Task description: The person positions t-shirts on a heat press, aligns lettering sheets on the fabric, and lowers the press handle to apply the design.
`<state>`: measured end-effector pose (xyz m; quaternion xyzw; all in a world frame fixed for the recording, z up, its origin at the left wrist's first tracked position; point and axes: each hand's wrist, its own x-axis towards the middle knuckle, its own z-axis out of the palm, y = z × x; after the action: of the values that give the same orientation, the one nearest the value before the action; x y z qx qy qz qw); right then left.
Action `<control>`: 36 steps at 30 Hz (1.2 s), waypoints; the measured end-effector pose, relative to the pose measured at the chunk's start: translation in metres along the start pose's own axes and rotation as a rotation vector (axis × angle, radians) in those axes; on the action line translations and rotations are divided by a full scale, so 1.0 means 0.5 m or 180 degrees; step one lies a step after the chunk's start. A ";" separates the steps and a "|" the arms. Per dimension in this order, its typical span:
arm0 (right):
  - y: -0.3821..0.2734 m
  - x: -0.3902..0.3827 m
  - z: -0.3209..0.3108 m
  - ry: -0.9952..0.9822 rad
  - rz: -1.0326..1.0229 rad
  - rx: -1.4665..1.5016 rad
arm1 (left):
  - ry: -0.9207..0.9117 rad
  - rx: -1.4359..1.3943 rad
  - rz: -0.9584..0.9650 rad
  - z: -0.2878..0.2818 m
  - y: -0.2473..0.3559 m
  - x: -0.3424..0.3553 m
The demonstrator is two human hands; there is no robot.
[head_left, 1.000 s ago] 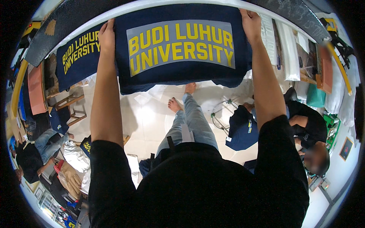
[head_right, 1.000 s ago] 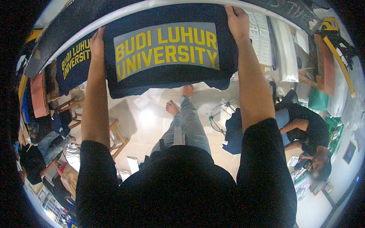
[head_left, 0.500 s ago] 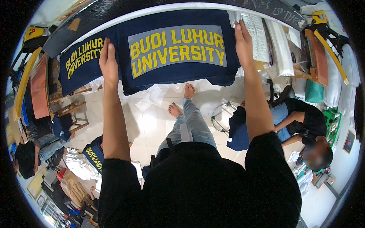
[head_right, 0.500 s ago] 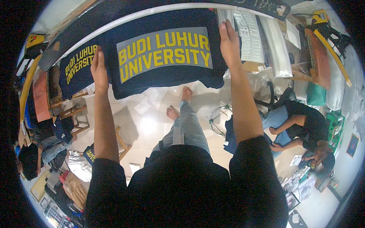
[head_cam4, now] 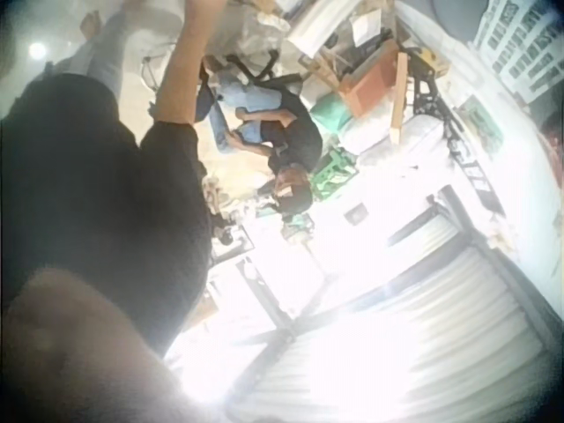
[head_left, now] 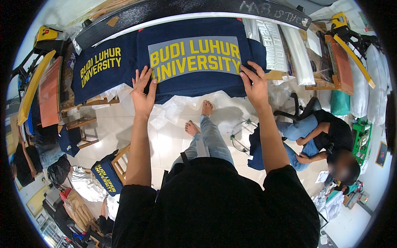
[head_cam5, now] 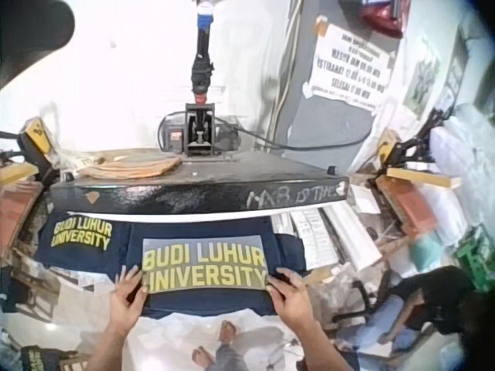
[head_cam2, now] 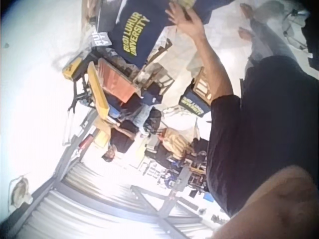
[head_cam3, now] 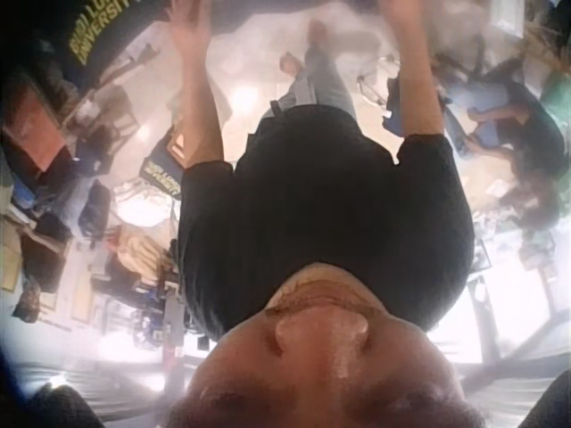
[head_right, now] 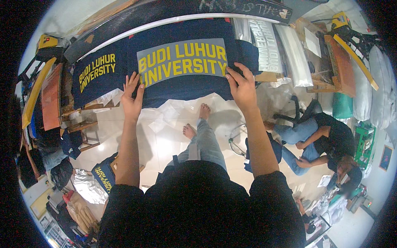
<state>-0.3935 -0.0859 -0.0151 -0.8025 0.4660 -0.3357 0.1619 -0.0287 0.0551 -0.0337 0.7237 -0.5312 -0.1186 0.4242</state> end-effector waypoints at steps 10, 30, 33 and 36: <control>0.001 0.003 -0.003 -0.0029 -0.0056 0.0180 | 0.0077 0.0094 0.0169 0.008 -0.023 -0.007; 0.007 0.005 -0.008 -0.0189 -0.0089 0.0079 | 0.0090 -0.0134 0.0101 0.008 -0.018 -0.005; 0.013 0.002 -0.006 -0.0221 0.0056 0.0029 | 0.0059 -0.0135 0.0112 0.008 -0.017 -0.004; 0.015 0.001 -0.001 -0.0158 0.0122 0.0287 | 0.0029 -0.0102 0.0115 0.006 -0.017 -0.004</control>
<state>-0.3987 -0.0901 -0.0187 -0.7934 0.4615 -0.3332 0.2158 -0.0258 0.0560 -0.0425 0.7077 -0.5403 -0.1161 0.4403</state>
